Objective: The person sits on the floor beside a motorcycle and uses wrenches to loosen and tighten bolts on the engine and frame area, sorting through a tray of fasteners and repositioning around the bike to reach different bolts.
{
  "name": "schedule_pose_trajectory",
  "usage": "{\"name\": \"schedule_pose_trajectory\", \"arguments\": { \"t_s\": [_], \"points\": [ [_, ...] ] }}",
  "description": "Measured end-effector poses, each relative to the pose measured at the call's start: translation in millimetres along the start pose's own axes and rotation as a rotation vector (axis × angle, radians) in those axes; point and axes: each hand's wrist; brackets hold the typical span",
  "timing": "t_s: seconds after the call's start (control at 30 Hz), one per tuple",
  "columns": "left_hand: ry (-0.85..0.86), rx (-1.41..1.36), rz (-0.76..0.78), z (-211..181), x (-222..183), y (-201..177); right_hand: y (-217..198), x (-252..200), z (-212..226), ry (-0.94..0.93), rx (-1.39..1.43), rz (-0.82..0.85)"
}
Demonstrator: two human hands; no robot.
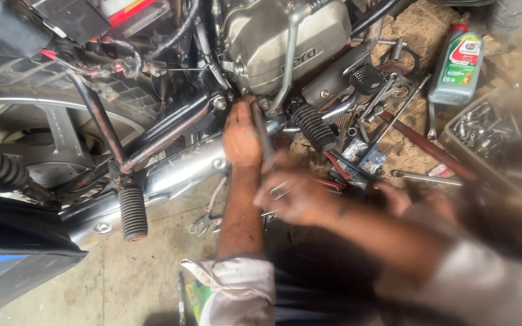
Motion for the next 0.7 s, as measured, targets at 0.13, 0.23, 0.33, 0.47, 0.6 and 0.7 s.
{"name": "schedule_pose_trajectory", "arguments": {
  "t_s": [0.13,0.23,0.33,0.47,0.6,0.7],
  "points": [
    [-0.106,-0.020,0.107,5.2,-2.0,6.9,6.8,-4.4,4.1,0.119,0.529,-0.021],
    [-0.138,0.009,0.103,6.5,-7.6,6.0,-34.0,31.1,-13.9,0.582,0.885,-0.370],
    [-0.015,0.053,0.064,1.5,-2.5,1.7,-58.5,54.6,-52.3,1.148,1.199,-0.697],
    [0.010,0.027,-0.016,4.3,-4.4,7.4,-6.4,3.4,-18.1,0.671,0.840,-0.470],
    [-0.016,-0.001,0.100,-1.5,2.8,-9.6,5.3,3.4,12.7,0.154,0.625,-0.268],
    [-0.333,-0.029,0.279,-3.6,1.4,-10.2,-9.2,5.7,-18.2,0.386,1.083,-0.234]
  ]
}}
Point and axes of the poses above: each hand's wrist, its own x-axis towards the middle knuckle, its own y-axis out of the palm, z = x × y, and after that the axes turned 10 degrees about x, right-handed
